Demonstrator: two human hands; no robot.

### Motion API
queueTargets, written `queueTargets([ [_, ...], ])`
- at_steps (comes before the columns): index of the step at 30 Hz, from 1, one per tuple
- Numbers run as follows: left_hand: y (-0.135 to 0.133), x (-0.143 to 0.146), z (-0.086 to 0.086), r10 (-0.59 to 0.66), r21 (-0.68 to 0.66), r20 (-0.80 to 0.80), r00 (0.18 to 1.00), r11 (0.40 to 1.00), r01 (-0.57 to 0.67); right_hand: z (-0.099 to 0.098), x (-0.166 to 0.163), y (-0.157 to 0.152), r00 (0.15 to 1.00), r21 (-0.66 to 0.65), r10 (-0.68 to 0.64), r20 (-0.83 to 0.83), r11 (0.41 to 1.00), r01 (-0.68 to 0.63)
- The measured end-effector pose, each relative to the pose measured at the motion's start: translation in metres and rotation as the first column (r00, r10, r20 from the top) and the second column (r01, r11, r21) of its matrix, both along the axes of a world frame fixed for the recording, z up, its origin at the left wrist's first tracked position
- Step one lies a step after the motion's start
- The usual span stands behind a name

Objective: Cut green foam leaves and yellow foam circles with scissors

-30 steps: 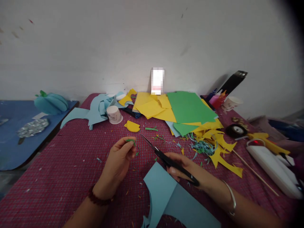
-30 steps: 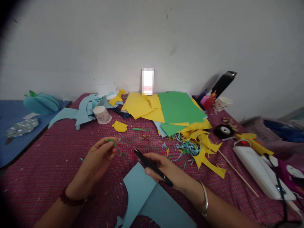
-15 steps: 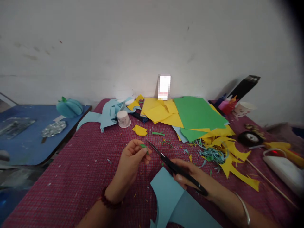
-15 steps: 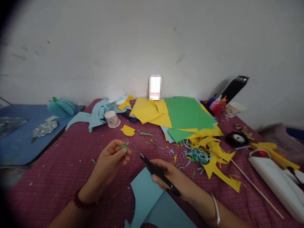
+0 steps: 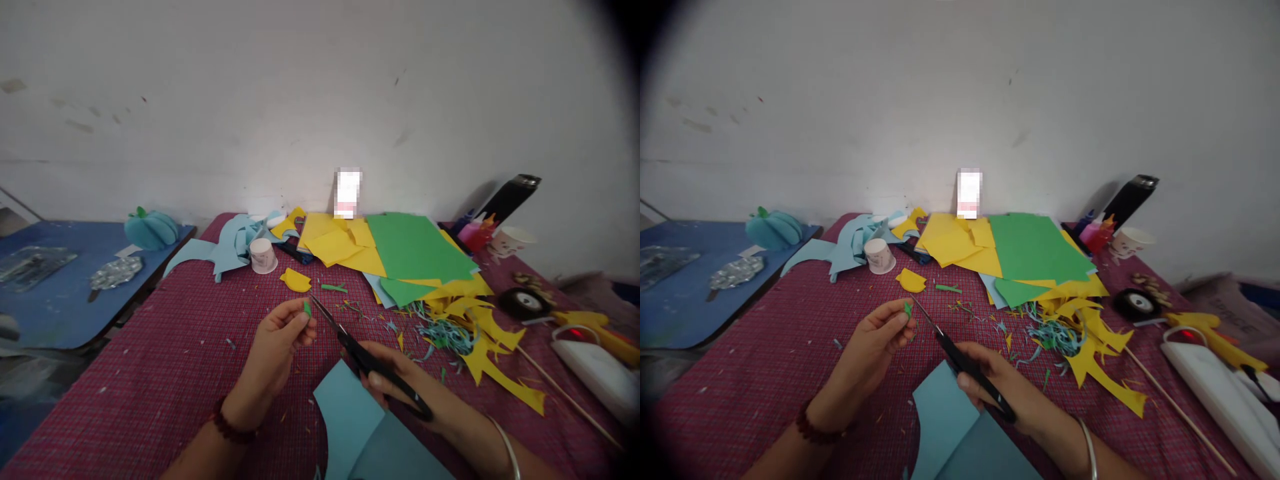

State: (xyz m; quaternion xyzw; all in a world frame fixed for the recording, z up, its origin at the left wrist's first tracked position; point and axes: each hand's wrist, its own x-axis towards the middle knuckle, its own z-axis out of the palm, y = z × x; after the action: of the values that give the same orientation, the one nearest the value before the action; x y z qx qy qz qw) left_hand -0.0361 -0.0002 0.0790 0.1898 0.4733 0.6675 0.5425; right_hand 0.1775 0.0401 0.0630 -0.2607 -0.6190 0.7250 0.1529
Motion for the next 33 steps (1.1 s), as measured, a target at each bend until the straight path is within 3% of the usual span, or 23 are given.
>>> queueTargets([
  [7, 0.001, 0.005, -0.006, -0.039, 0.012, -0.029, 0.999, 0.999, 0.039, -0.003, -0.003, -0.002, 0.999, 0.003, 0.016, -0.028, 1.000, -0.016],
  [18, 0.000, 0.010, -0.007, 0.005, 0.050, -0.259, 0.966, 0.999, 0.009, -0.001, -0.004, -0.007, 1.000, 0.055, -0.005, -0.011, 0.998, 0.006],
  [33, 0.000, 0.012, -0.012, 0.041, 0.035, -0.350, 0.936, 0.999, -0.031, -0.010, -0.007, -0.009, 0.999, 0.011, -0.036, -0.028, 0.999, 0.037],
])
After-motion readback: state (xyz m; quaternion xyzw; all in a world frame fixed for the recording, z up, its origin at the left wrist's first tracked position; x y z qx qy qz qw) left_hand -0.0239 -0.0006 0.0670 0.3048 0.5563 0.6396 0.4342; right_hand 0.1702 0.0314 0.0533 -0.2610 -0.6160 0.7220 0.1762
